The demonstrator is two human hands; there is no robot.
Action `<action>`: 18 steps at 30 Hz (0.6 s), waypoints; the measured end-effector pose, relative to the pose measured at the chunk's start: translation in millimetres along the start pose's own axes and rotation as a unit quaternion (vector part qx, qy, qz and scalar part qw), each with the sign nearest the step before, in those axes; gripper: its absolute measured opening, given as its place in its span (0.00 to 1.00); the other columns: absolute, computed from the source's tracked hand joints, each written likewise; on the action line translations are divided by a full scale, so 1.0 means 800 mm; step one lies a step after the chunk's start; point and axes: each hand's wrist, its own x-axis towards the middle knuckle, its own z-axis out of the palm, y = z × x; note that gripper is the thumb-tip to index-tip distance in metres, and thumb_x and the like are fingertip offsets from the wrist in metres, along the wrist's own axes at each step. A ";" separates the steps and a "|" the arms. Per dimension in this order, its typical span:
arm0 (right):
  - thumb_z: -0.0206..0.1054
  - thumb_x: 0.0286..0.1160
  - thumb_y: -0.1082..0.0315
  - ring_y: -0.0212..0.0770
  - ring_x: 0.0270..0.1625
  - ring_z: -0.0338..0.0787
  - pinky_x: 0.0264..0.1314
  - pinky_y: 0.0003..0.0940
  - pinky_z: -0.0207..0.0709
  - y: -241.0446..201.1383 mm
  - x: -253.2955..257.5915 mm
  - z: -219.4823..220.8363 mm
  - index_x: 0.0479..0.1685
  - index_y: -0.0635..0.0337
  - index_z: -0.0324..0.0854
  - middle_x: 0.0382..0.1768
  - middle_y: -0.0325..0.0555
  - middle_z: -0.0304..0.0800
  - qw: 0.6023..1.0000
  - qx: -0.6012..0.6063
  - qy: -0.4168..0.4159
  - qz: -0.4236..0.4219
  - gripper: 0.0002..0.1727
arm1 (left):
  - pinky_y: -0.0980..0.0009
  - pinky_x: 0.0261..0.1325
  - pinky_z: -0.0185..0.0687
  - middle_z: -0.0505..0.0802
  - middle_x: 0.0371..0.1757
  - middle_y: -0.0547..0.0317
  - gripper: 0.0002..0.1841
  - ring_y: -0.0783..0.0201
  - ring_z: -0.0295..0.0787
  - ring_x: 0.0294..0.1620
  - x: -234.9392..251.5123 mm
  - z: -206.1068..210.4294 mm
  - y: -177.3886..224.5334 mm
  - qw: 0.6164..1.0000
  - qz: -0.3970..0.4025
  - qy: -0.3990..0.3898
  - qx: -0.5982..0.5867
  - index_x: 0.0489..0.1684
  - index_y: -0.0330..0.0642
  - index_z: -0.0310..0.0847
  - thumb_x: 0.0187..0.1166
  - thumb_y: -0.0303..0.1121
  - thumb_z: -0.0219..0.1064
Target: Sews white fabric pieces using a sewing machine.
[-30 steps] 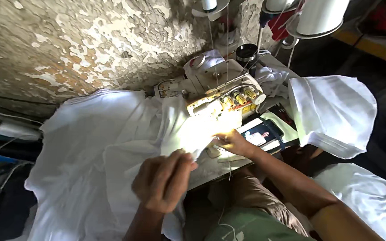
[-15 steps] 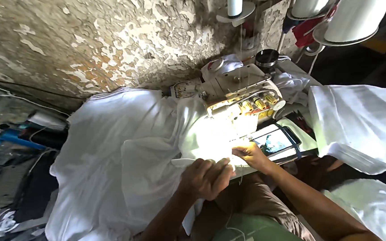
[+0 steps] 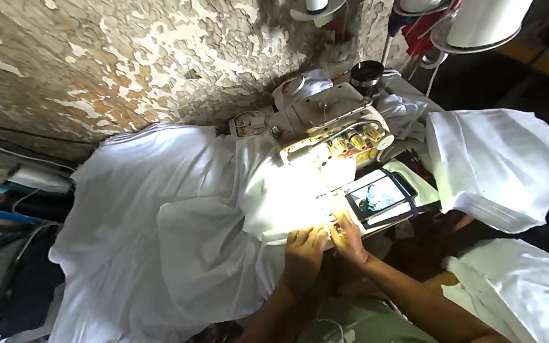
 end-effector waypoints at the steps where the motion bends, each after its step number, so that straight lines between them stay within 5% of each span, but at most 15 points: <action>1: 0.65 0.74 0.72 0.47 0.38 0.95 0.39 0.35 0.87 0.006 -0.004 0.000 0.55 0.72 0.87 0.51 0.66 0.92 1.000 0.002 0.002 -0.027 0.15 | 0.69 0.54 0.80 0.99 0.39 0.58 0.10 0.61 0.94 0.43 0.004 0.002 -0.003 1.000 0.000 0.000 0.011 0.31 0.44 0.92 0.80 0.31 0.64; 5: 0.62 0.83 0.64 0.44 0.52 0.94 0.52 0.29 0.86 0.028 -0.010 0.006 0.54 0.63 0.86 0.55 0.62 0.91 0.995 0.003 0.013 -0.094 0.14 | 0.68 0.52 0.79 0.99 0.38 0.59 0.08 0.60 0.93 0.42 0.015 0.017 -0.016 0.999 -0.001 0.018 0.038 0.30 0.44 0.93 0.76 0.29 0.67; 9: 0.61 0.85 0.60 0.48 0.61 0.90 0.68 0.36 0.80 0.031 -0.007 0.011 0.56 0.57 0.86 0.54 0.56 0.92 0.993 -0.029 0.024 -0.109 0.14 | 0.67 0.52 0.79 0.98 0.35 0.58 0.07 0.60 0.93 0.41 0.032 0.024 -0.025 0.998 -0.007 0.049 0.047 0.29 0.43 0.94 0.74 0.27 0.69; 18: 0.62 0.84 0.62 0.47 0.61 0.90 0.66 0.35 0.79 0.034 -0.011 0.009 0.59 0.53 0.85 0.57 0.52 0.93 0.991 -0.048 0.006 -0.121 0.13 | 0.56 0.57 0.80 0.96 0.40 0.54 0.08 0.55 0.91 0.42 0.056 0.028 -0.054 0.994 -0.008 -0.027 0.110 0.35 0.44 0.94 0.77 0.27 0.67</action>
